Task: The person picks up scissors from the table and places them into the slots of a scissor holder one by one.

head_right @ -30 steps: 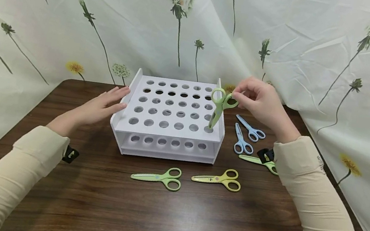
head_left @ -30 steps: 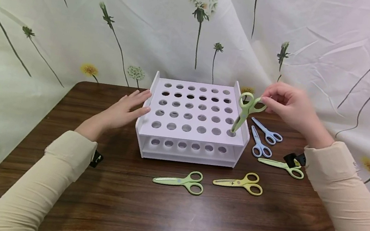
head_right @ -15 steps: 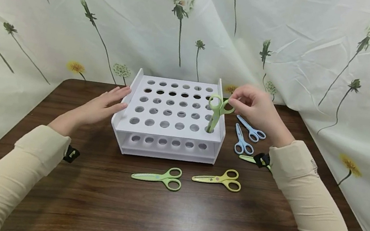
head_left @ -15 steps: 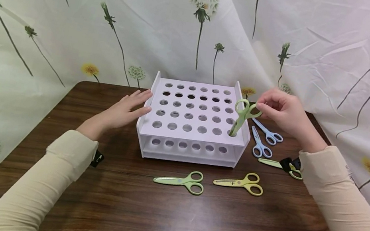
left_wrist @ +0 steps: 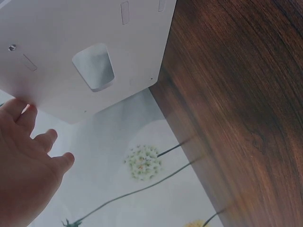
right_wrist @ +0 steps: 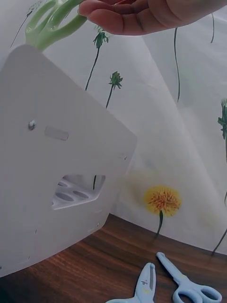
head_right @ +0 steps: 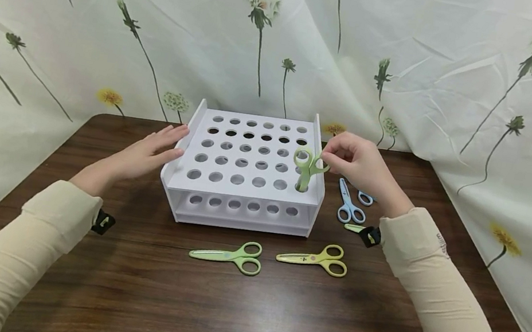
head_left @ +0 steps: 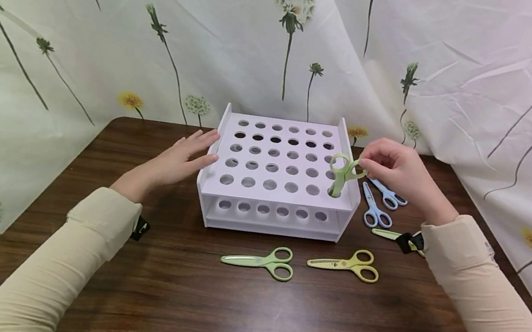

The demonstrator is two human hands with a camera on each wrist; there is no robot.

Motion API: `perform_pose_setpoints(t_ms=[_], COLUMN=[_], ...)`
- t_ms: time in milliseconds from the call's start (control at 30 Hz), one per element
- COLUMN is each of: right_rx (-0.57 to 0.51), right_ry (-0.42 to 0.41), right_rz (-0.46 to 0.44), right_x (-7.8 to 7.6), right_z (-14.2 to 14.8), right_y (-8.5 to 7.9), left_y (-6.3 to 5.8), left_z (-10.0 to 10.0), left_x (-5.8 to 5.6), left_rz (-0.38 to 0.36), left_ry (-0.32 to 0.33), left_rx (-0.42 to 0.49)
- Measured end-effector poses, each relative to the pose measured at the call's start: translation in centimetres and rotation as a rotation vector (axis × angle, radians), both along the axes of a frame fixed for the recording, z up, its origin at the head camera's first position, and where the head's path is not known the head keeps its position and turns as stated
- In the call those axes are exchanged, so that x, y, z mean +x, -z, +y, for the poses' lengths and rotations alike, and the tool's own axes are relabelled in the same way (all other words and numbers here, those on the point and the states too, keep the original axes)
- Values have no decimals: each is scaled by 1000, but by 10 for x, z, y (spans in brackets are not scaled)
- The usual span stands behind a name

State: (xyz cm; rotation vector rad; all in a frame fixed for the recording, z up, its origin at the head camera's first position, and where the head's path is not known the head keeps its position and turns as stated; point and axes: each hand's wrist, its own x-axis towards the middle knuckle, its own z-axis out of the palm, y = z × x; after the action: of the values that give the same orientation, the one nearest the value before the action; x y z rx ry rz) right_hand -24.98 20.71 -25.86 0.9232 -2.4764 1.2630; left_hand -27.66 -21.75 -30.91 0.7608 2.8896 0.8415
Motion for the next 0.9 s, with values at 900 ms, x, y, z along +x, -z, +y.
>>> perform_pose_setpoints(t_ms=[900], right_rx=[69], right_ry=[5], right_rz=[-5], right_x=[16], right_z=[-16], right_y=[8], left_y=[0], left_z=[0], left_x=[0], left_rz=[6], left_ry=[1], left_rx=[-8])
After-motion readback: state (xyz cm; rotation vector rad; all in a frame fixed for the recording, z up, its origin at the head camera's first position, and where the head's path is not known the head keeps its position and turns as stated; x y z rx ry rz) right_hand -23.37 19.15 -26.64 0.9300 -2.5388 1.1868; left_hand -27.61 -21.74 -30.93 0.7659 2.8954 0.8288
